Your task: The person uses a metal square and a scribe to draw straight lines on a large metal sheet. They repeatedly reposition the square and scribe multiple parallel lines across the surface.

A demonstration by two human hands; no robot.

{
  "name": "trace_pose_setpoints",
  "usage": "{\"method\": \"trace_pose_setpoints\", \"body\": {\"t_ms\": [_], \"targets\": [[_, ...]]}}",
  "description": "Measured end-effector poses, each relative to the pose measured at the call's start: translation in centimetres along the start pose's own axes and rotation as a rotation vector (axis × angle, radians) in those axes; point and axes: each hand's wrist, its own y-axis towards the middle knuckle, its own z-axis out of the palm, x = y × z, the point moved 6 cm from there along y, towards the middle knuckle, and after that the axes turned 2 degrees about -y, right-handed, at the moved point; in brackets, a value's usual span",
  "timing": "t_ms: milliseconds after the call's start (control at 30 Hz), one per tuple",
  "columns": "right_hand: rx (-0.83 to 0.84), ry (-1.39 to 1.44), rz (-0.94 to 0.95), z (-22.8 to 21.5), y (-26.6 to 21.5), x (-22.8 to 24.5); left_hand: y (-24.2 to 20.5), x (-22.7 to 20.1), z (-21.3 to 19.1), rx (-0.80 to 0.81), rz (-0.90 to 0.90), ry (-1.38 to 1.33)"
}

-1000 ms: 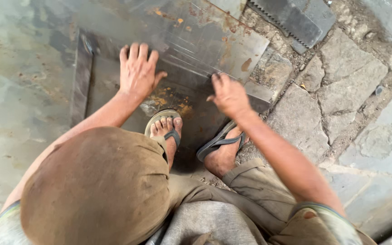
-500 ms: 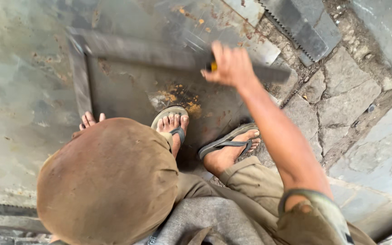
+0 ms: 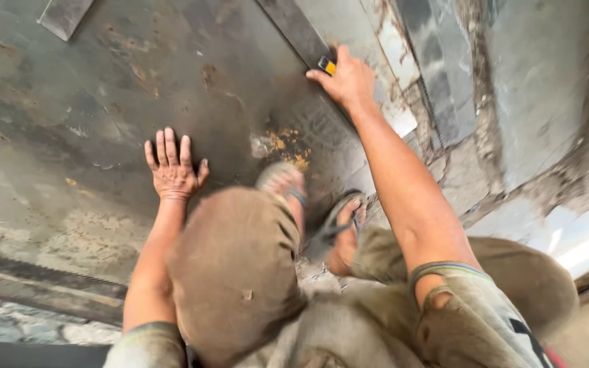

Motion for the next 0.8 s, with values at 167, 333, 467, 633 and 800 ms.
{"method": "trace_pose_setpoints", "body": {"t_ms": [167,333,467,633,800], "targets": [[0.110,-0.049,-0.004,1.8,0.3,0.2,-1.4,0.0,-0.6,0.013,-0.029,0.008],[0.109,-0.068,-0.004,2.8,0.4,-1.5,-2.7,0.2,0.0,-0.029,-0.043,-0.010],[0.046,-0.005,-0.151,1.6,1.7,-0.9,-2.7,0.2,-0.4,-0.073,-0.060,-0.008],[0.049,-0.005,-0.155,2.0,-0.5,-0.7,-1.7,-4.8,-3.2,-0.155,-0.194,-0.027],[0.372,0.578,-0.046,10.4,-12.7,3.3,-4.4,-17.6,-0.5,0.012,-0.547,-0.871]]}}
